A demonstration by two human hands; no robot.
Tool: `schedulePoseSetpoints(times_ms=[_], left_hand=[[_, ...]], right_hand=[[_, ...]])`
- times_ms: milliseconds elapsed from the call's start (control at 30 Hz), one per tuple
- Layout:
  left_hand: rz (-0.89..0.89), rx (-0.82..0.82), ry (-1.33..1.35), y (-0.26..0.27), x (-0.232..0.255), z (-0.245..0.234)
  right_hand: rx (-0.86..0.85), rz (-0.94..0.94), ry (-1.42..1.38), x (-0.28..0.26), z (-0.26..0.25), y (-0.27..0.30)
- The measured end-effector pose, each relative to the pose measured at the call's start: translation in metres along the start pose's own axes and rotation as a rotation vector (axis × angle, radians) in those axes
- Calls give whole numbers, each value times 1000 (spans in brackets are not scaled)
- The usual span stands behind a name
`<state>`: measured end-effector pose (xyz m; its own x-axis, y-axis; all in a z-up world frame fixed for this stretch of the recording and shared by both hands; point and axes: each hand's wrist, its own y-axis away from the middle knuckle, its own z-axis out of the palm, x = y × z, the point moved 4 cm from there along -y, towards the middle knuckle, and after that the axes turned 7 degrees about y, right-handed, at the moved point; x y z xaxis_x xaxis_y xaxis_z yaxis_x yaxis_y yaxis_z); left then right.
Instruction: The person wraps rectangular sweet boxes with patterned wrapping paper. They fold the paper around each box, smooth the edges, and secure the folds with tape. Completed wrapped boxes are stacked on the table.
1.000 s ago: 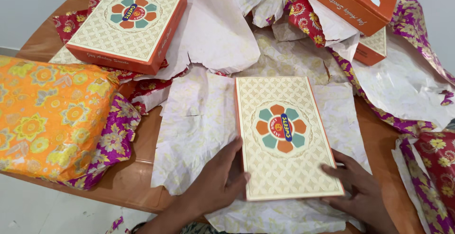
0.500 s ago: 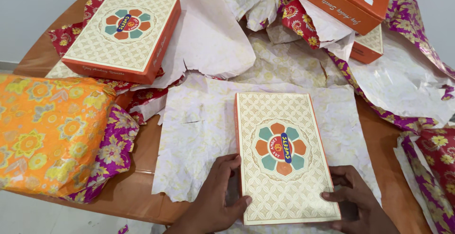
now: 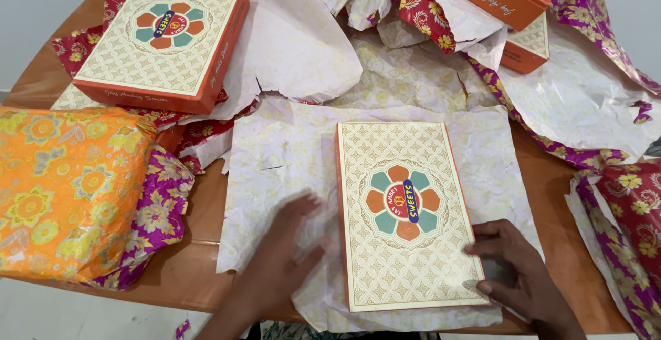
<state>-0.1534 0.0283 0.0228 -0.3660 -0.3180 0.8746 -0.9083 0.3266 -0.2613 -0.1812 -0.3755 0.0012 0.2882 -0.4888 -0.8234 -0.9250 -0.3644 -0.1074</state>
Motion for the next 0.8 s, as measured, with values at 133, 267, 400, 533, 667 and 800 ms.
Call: schedulePoseSetpoints(times_ms=[133, 267, 400, 533, 667, 800], left_hand=[[-87, 369, -587, -7, -15, -75], [-426, 250, -404, -12, -40, -91], [-360, 227, -29, -26, -34, -92], [-243, 130, 514, -47, -3, -88], [-176, 10, 328, -79, 33, -47], [-221, -68, 184, -107, 44, 4]], right_hand=[[-78, 54, -62, -1, 1, -4], [-192, -22, 77, -5, 9, -9], [-171, 7, 81, -10, 12, -10], [-191, 12, 149, -21, 23, -16], [-194, -53, 170, -42, 38, -27], [-196, -12, 211, -59, 55, -33]])
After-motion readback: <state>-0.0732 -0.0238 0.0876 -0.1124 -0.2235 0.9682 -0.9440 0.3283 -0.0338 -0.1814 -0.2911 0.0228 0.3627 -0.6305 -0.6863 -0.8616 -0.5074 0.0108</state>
